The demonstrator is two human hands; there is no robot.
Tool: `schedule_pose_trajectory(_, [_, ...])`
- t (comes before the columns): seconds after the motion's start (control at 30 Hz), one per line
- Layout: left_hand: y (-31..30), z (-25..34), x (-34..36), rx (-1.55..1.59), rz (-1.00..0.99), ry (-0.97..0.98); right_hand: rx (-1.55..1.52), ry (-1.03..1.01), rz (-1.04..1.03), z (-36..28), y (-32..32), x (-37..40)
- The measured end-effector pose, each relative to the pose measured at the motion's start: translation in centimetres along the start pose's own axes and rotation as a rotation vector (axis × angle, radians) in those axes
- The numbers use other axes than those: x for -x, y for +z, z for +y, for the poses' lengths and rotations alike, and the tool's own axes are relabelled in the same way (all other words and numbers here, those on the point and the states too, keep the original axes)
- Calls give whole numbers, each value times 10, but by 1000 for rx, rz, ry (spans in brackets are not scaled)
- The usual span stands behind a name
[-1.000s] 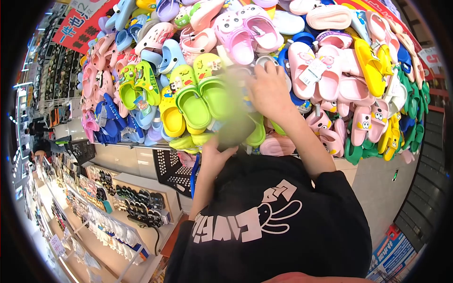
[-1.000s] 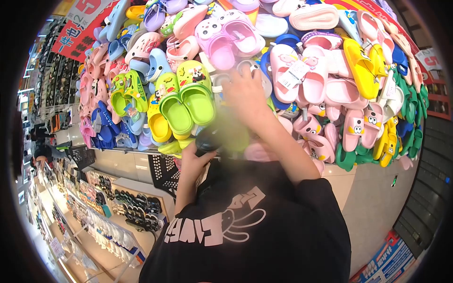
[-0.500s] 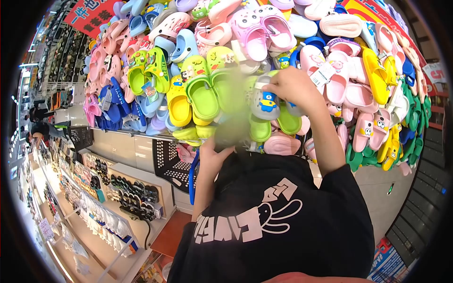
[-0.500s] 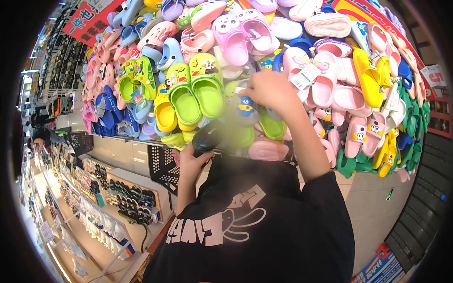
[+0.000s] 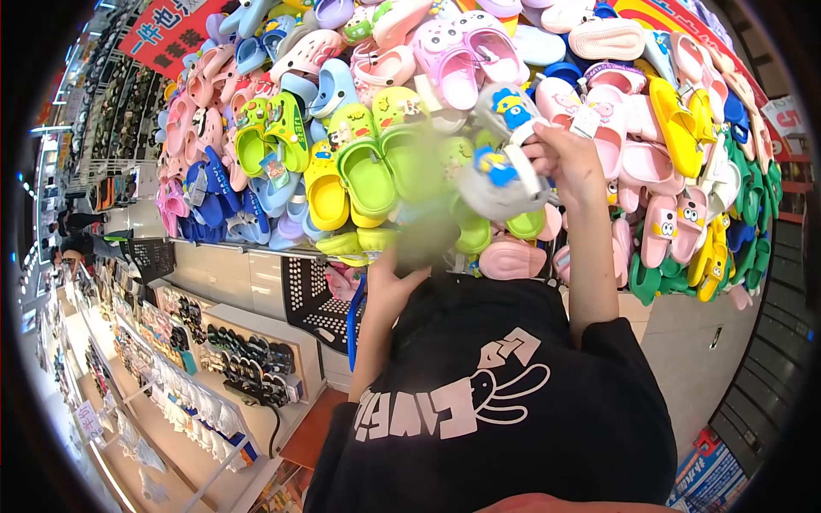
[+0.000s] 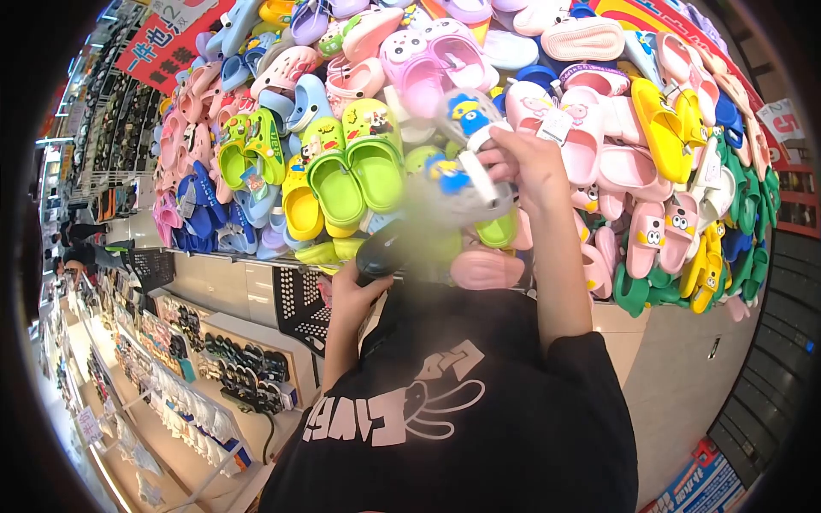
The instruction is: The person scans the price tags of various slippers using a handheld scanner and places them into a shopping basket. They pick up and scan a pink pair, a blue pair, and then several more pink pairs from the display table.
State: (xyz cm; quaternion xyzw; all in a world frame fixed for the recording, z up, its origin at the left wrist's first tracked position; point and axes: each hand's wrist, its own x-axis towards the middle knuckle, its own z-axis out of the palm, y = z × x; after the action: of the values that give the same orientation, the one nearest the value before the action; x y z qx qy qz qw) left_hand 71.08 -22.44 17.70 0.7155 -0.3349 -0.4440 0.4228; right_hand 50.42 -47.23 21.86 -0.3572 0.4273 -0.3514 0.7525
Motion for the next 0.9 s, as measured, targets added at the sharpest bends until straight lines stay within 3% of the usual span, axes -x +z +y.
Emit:
schedule_pose_trajectory(0.13, [-4,-7,1,78,10,-65,-99,96,-30,33,10,18])
schedule_pose_trajectory(0.27, [-1,2,-3,115,-22,-91,-192,22,17,52,1,15])
schedule_pose_trajectory(0.33, [-1,-1,-3,115,-55,-64,6,13,-84,45,-16,14])
schedule_pose_trajectory(0.4, [1,-3,-5,124,-83,-30,140,-37,-39,36,-20,14])
schedule_pose_trajectory(0.47, [2,-4,-3,369,-142,-101,598,-217,52,26,-16,14])
schedule_pose_trajectory(0.5, [3,-2,-4,368,-142,-99,598,-218,51,21,-10,14])
schedule_pose_trajectory(0.57, [7,9,-9,498,-129,-83,1107,-512,12,17,10,14])
schedule_pose_trajectory(0.6, [8,15,-12,495,-135,-85,1105,-508,18,22,17,9])
schedule_pose_trajectory(0.67, [11,30,-24,533,-197,-61,1436,-609,-98,39,27,-11])
schedule_pose_trajectory(0.77, [24,46,-42,380,-160,-44,1477,-442,-59,57,35,-42])
schedule_pose_trajectory(0.8, [31,44,-48,380,-164,-42,1478,-443,-55,53,35,-44])
schedule_pose_trajectory(0.87, [41,34,-58,285,-125,154,1493,-432,11,47,35,-44])
schedule_pose_trajectory(0.9, [40,34,-64,173,-179,166,1484,-557,22,52,29,-42])
